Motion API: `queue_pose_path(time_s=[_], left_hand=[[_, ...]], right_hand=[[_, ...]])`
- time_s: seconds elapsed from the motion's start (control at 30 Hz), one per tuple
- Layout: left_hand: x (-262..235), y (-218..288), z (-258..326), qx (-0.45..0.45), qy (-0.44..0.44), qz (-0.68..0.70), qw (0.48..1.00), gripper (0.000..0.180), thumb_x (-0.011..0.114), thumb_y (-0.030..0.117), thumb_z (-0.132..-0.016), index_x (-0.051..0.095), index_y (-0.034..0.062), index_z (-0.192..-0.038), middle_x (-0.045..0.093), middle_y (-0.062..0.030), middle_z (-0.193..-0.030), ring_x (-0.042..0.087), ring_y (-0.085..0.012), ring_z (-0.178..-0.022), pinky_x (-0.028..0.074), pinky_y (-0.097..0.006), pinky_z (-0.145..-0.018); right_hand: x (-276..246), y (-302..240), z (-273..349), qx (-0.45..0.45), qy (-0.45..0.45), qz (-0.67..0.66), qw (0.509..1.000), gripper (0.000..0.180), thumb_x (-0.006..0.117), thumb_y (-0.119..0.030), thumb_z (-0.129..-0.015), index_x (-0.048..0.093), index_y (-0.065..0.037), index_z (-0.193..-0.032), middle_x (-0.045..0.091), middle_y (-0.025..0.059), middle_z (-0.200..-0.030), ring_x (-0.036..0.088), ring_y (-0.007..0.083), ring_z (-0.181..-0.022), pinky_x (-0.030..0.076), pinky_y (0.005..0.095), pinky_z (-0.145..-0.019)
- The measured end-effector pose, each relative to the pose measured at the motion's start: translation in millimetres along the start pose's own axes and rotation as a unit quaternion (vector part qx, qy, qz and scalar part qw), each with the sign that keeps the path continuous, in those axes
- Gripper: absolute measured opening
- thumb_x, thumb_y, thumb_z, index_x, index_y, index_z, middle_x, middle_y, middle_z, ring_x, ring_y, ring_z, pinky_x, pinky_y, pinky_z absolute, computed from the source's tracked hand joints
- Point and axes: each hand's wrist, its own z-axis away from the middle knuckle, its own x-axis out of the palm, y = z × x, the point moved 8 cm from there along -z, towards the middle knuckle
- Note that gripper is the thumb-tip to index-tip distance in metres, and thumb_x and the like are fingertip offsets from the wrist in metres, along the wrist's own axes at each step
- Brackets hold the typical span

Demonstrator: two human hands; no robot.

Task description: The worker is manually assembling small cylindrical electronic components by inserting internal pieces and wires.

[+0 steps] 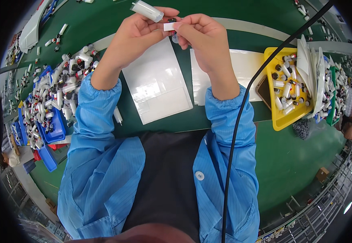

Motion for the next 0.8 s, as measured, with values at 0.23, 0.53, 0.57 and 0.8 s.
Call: queue_pose_path(time_s=[0.23, 0.53, 0.57, 0.8], left_hand=[[-2.5, -3.8, 2.0, -0.054, 0.026, 0.014, 0.998, 0.032, 0.064, 0.007, -0.097, 0.062, -0.0032, -0.127, 0.067, -0.0134, -0.122, 0.066, -0.0190, -0.109, 0.053, -0.032, -0.098], [6.6, 3.3, 2.1, -0.063, 0.018, 0.121, 0.990, 0.026, 0.067, 0.006, -0.094, 0.067, -0.0032, -0.119, 0.069, -0.0123, -0.115, 0.068, -0.0192, -0.103, 0.057, -0.032, -0.093], [1.7, 9.1, 1.2, -0.053, 0.068, 0.135, 0.987, 0.026, 0.070, 0.006, -0.092, 0.069, -0.0029, -0.116, 0.071, -0.0100, -0.112, 0.069, -0.0175, -0.098, 0.058, -0.031, -0.088], [-117.7, 67.9, 20.8, -0.085, 0.170, -0.174, 0.966, 0.025, 0.066, 0.005, -0.094, 0.062, -0.0035, -0.117, 0.069, -0.0102, -0.103, 0.069, -0.0193, -0.091, 0.056, -0.030, -0.078]], right_hand=[[5.8, -5.9, 2.4, -0.042, 0.023, 0.031, 0.998, 0.013, 0.073, -0.005, -0.088, 0.065, 0.001, -0.097, 0.066, 0.0048, -0.077, 0.060, 0.0090, -0.066, 0.046, 0.0212, -0.059], [23.5, 28.7, 2.5, 0.178, -0.101, -0.301, 0.931, 0.031, 0.070, -0.007, -0.091, 0.057, -0.010, -0.119, 0.064, -0.0003, -0.098, 0.060, 0.0087, -0.084, 0.046, 0.0231, -0.071], [27.9, 27.1, -0.7, 0.161, -0.088, -0.264, 0.947, 0.020, 0.067, -0.014, -0.095, 0.063, -0.010, -0.114, 0.065, -0.0020, -0.095, 0.062, 0.0103, -0.082, 0.048, 0.0265, -0.071], [75.9, 11.3, 79.5, 0.037, -0.219, 0.377, 0.899, 0.018, 0.065, -0.017, -0.091, 0.072, -0.005, -0.102, 0.067, 0.0122, -0.086, 0.065, 0.0259, -0.081, 0.052, 0.0367, -0.075]])
